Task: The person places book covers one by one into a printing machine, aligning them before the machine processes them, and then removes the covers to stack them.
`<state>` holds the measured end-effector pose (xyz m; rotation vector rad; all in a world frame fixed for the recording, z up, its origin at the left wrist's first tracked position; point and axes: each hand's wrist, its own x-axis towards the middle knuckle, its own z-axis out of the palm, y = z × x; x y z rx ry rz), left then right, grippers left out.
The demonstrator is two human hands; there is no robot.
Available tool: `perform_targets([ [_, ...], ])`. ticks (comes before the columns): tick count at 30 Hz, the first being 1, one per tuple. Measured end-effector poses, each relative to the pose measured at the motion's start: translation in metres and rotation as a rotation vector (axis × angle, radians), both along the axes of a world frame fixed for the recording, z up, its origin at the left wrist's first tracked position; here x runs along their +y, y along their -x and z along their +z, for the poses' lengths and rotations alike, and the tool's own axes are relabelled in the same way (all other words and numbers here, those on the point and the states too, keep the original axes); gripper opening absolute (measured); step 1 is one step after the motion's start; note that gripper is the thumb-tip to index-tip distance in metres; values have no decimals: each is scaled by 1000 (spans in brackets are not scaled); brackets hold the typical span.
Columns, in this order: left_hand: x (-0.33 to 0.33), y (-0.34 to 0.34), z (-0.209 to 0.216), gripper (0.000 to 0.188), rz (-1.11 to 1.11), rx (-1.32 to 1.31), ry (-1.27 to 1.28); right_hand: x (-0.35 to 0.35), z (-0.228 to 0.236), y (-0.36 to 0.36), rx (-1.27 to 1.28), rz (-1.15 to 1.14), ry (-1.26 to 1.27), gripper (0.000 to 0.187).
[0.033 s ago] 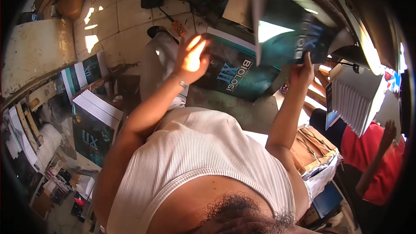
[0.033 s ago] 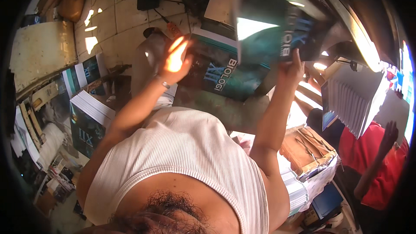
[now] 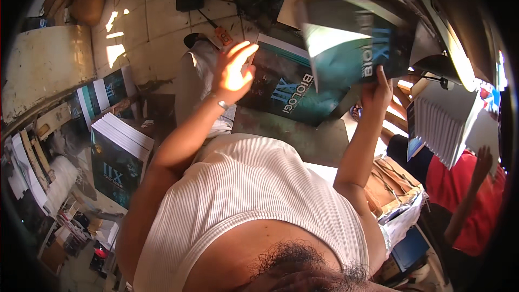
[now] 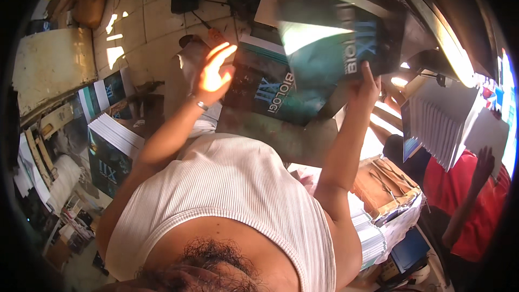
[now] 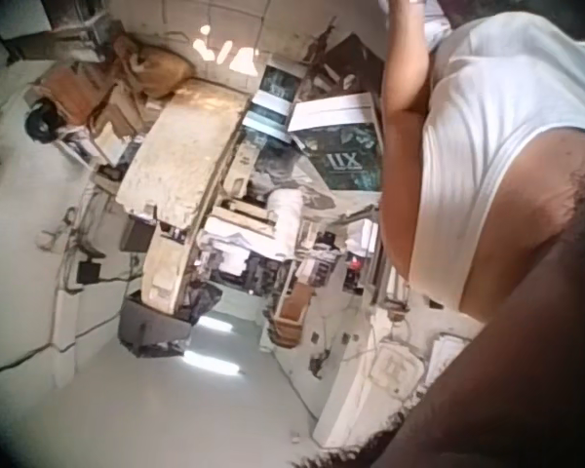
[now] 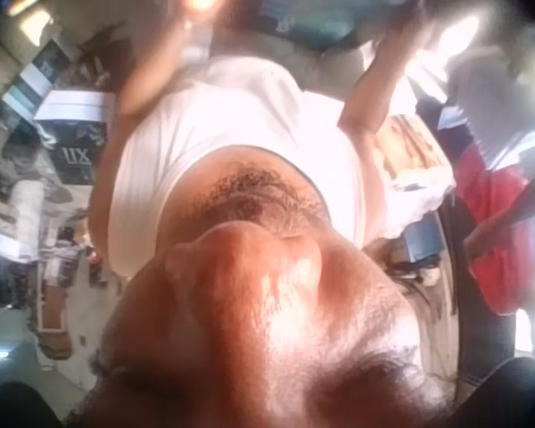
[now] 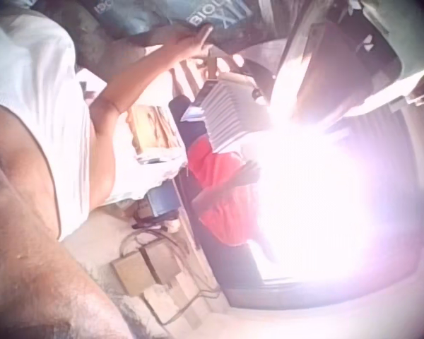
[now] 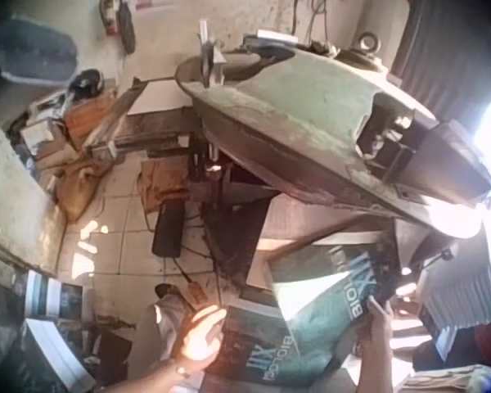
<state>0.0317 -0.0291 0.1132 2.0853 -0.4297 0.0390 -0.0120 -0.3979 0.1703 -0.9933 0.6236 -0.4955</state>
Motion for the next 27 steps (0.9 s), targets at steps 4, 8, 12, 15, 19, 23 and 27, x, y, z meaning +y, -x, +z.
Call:
perform_targets([
  [4, 39, -3, -35, 43, 169, 99, 94, 10, 45, 6, 199, 620, 516, 42],
  [8, 41, -6, -18, 44, 225, 262, 122, 56, 43, -10, 288, 1047, 1352, 51],
  [12, 31, -9, -19, 45, 147, 275, 237, 95, 18, -18, 380, 1348, 1573, 53],
  [15, 23, -11, -19, 43, 32, 215, 278, 109, 6, -18, 377, 1338, 1548, 52],
  [19, 11, -19, -16, 44, -67, 94, 115, 119, -16, -1, 193, 1061, 1675, 54],
  [23, 2, -32, -23, 36, -117, -73, -16, 137, -5, 12, 170, 817, 1939, 51],
  [27, -8, -46, -35, 28, -229, -90, 59, 145, -25, 6, 208, 674, 1802, 43],
])
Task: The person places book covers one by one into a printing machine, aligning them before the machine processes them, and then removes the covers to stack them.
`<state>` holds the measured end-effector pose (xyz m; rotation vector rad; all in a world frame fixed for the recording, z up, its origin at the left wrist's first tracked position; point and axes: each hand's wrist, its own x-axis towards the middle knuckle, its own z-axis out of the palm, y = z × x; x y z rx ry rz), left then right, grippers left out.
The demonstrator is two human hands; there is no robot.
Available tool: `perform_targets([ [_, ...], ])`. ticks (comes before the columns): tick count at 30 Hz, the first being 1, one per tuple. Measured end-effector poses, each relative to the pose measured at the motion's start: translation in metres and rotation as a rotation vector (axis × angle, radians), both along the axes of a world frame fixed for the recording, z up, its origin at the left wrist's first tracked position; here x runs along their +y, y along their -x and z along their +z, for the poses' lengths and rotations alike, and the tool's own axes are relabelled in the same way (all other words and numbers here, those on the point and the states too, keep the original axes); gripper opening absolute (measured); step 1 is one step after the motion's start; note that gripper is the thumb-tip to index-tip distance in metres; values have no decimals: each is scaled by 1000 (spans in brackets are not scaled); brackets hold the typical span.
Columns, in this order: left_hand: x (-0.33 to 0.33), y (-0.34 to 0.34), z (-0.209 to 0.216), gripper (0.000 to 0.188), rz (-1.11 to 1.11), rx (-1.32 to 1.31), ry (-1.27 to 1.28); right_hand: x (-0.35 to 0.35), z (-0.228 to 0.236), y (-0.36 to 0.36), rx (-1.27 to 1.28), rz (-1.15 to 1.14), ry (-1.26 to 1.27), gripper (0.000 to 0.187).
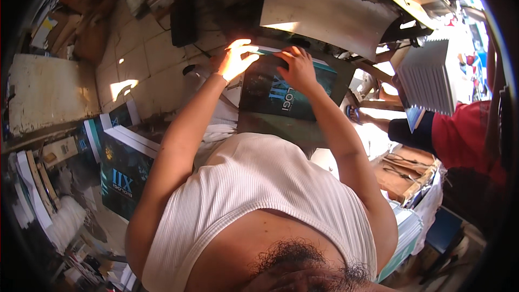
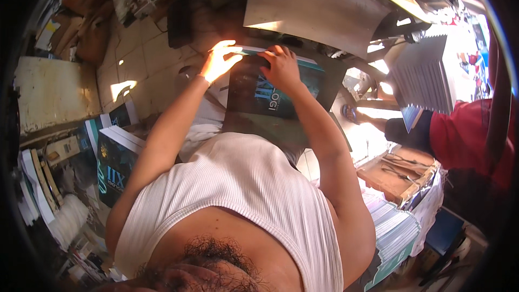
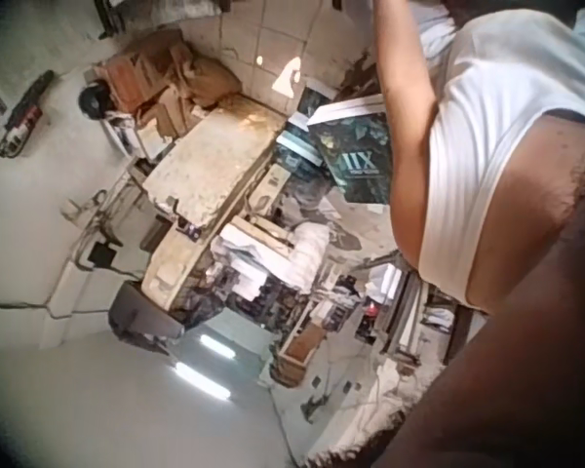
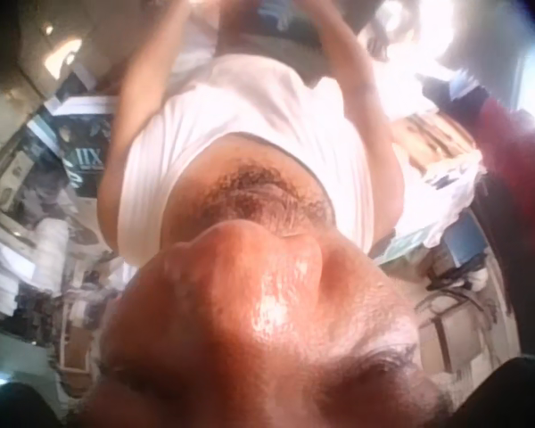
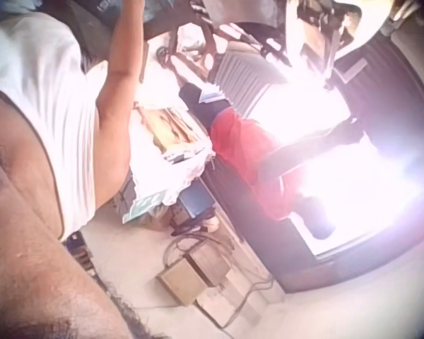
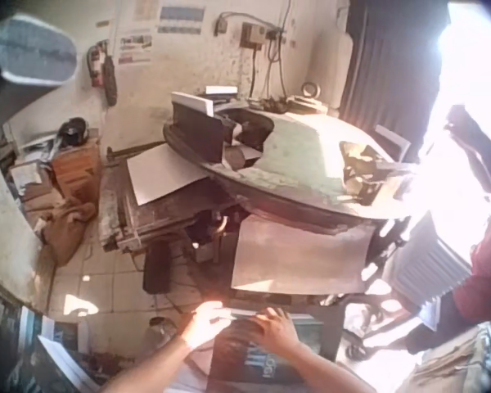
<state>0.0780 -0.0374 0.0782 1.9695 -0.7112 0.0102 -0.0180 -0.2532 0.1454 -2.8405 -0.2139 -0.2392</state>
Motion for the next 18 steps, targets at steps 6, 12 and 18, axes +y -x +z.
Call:
perform_targets([
  [6, -3, -14, -20, 21, -17, -33, -88, 27, -28, -35, -85, -134, -170, 17],
  [12, -4, -14, -2, 20, -18, 76, -191, -14, -22, -20, -78, -130, -186, 15],
  [18, -5, -8, 11, 18, -6, -8, -238, -127, -6, 34, 39, -204, -55, 16],
])
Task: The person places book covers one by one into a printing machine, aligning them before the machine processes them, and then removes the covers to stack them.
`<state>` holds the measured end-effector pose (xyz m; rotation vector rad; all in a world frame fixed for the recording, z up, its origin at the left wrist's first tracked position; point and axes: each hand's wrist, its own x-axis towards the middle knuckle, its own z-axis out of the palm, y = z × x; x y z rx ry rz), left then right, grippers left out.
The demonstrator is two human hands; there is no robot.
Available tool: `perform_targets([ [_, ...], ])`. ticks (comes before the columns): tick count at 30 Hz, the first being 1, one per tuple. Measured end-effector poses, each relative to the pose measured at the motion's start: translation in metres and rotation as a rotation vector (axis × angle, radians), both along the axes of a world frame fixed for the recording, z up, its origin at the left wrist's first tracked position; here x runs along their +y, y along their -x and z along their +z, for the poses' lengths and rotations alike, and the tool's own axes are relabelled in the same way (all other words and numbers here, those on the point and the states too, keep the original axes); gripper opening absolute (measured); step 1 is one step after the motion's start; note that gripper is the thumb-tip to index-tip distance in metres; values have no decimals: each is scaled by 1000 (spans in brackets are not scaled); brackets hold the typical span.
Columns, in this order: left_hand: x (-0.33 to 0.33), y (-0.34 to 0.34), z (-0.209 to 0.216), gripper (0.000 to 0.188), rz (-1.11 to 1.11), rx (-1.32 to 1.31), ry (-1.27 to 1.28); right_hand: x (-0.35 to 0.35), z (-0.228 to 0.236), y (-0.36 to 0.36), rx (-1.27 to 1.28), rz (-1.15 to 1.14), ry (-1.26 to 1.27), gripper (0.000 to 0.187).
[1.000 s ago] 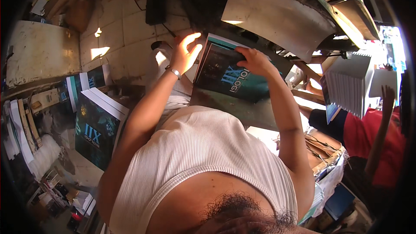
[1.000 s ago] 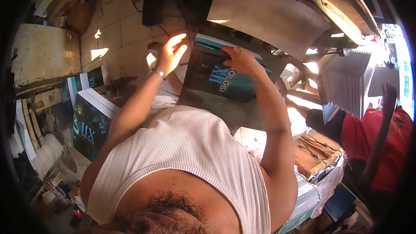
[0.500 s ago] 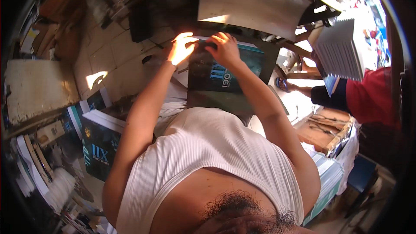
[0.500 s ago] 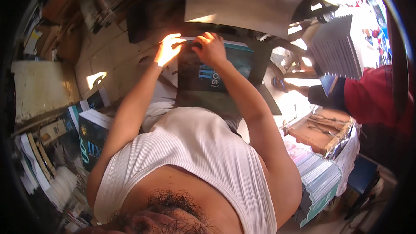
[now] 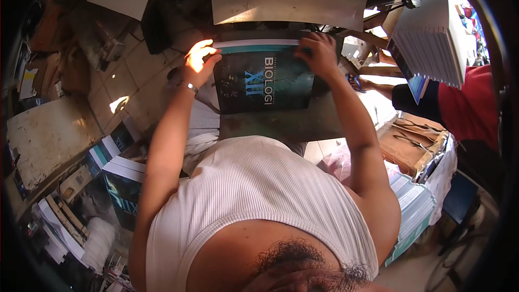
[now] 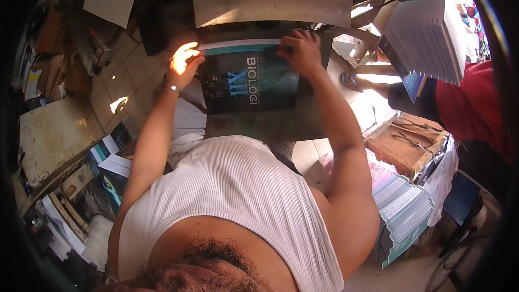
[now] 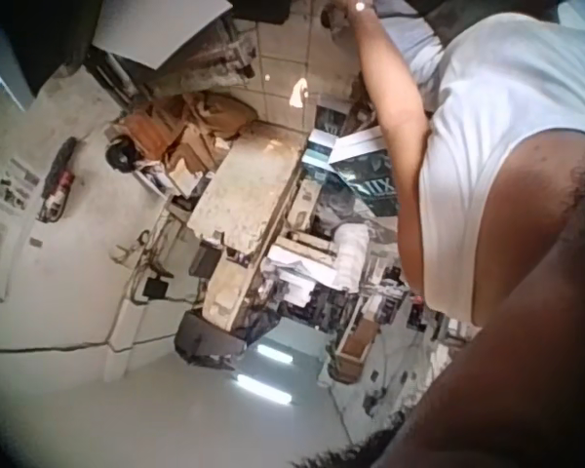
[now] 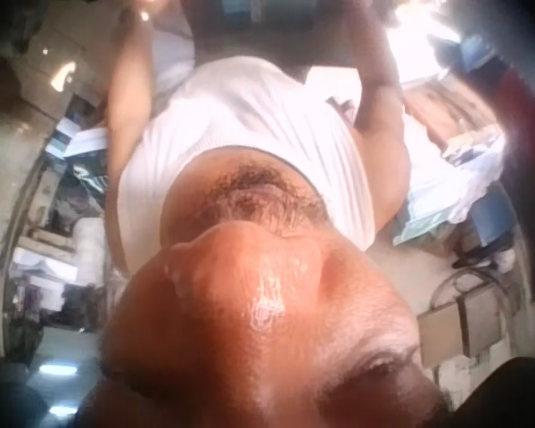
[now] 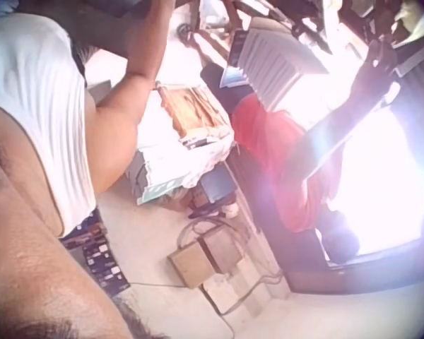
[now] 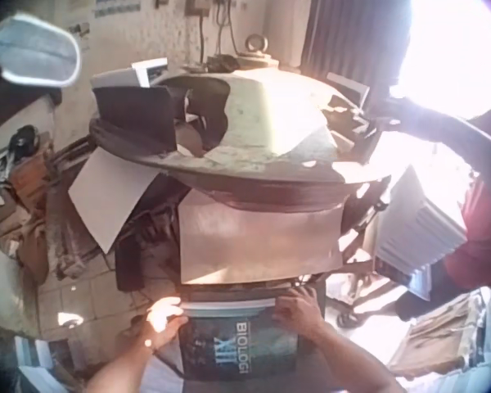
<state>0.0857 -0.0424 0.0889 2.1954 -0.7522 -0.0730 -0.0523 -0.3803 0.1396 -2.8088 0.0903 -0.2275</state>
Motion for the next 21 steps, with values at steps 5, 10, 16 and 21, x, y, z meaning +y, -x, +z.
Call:
perform_targets([
  [5, -3, 0, 1, 18, 28, 90, -5, -29, -2, 11, -28, 3, -94, 14],
  [10, -9, 8, 5, 29, 54, 108, -114, -27, -12, 18, -47, -102, -172, 29],
  [16, 10, 54, -99, 55, 342, 485, 148, -1, -83, 64, -54, -361, -1041, 60],
  [21, -3, 82, -65, 38, 399, 644, 54, 19, -90, 73, 94, -576, -896, 63],
])
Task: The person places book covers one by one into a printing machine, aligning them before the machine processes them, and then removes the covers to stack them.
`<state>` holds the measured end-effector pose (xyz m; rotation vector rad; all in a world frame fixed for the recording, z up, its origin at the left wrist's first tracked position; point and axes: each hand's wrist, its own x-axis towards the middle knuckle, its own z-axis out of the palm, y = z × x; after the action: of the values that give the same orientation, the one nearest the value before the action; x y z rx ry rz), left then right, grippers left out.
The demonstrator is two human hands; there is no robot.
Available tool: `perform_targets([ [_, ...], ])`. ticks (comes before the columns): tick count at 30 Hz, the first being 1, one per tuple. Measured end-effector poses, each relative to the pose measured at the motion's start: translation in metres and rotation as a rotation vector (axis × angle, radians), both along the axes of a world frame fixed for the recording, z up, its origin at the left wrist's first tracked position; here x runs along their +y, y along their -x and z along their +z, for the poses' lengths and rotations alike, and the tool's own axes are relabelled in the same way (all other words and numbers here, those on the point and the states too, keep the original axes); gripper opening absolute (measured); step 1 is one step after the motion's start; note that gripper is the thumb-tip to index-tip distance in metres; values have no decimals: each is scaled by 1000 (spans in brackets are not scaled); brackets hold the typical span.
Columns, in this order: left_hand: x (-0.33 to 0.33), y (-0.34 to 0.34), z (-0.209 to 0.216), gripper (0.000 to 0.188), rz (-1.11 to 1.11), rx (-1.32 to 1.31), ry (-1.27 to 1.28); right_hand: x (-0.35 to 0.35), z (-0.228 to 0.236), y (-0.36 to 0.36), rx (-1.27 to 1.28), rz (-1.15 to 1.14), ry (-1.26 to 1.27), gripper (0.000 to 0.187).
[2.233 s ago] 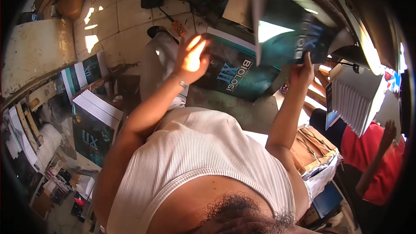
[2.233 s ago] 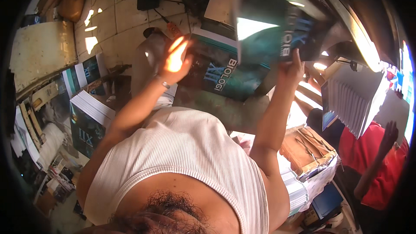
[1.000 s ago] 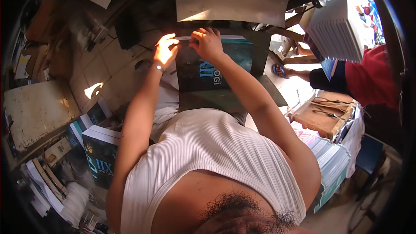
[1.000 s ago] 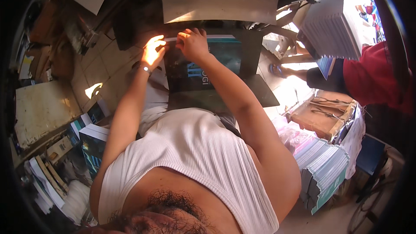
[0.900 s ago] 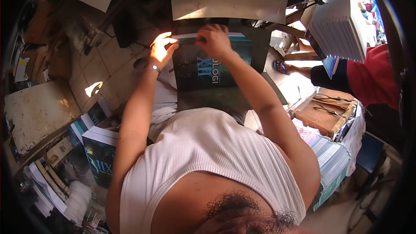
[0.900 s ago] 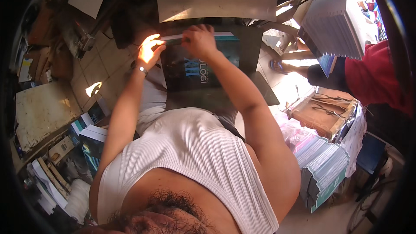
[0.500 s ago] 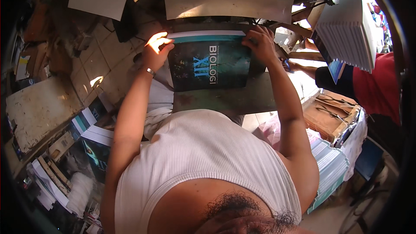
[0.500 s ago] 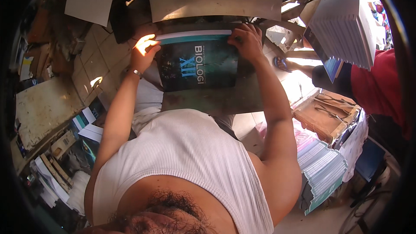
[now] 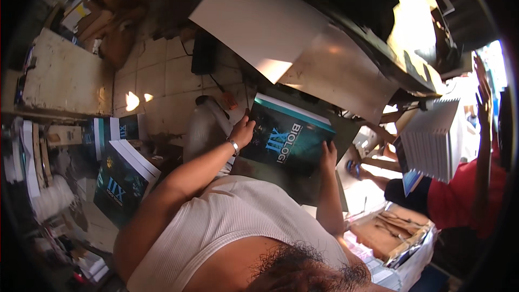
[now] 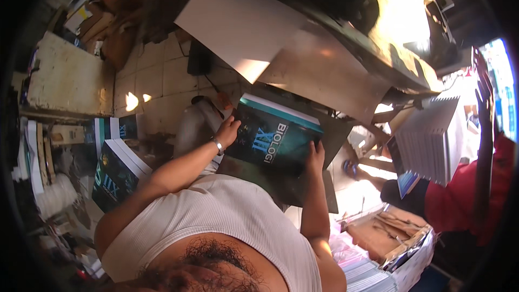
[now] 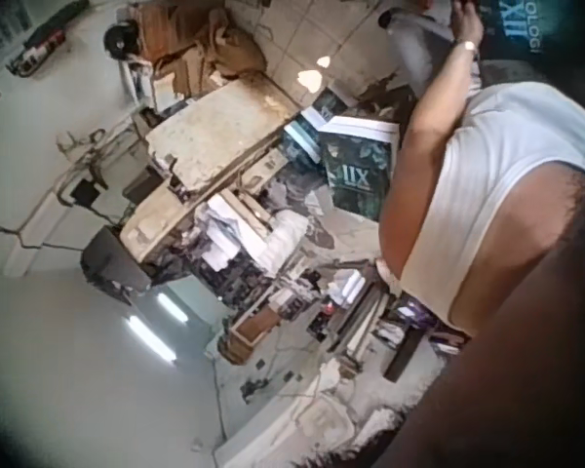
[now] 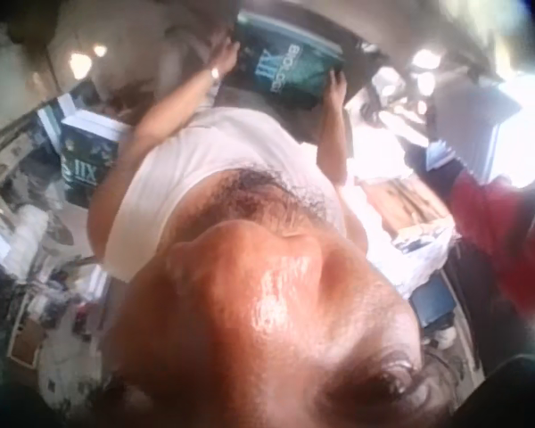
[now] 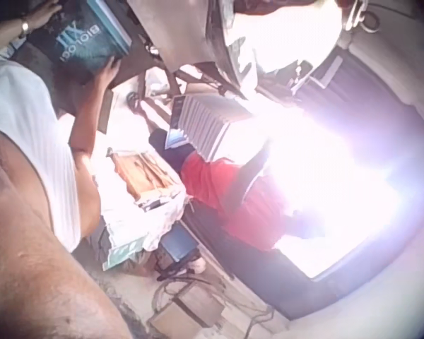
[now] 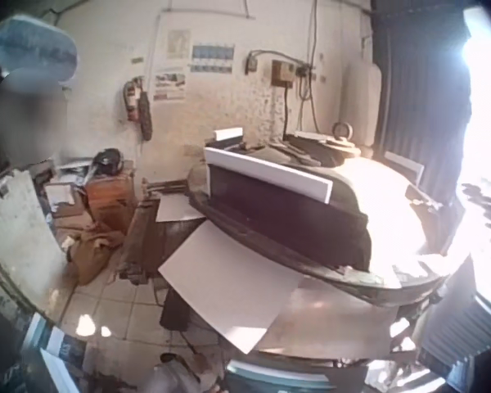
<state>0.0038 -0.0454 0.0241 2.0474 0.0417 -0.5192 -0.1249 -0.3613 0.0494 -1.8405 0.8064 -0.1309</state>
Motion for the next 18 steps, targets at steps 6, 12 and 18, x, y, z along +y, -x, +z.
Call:
perform_targets([
  [6, 3, -6, 4, 41, -38, -2, 29, -8, 8, -12, -87, 8, 182, 59],
  [12, 13, -18, 7, 70, -91, 60, 186, 15, 140, -122, -625, 71, -413, 43],
  [18, 31, -22, 24, 120, -269, 168, 373, -5, 134, -222, -729, 360, -1083, 48],
])
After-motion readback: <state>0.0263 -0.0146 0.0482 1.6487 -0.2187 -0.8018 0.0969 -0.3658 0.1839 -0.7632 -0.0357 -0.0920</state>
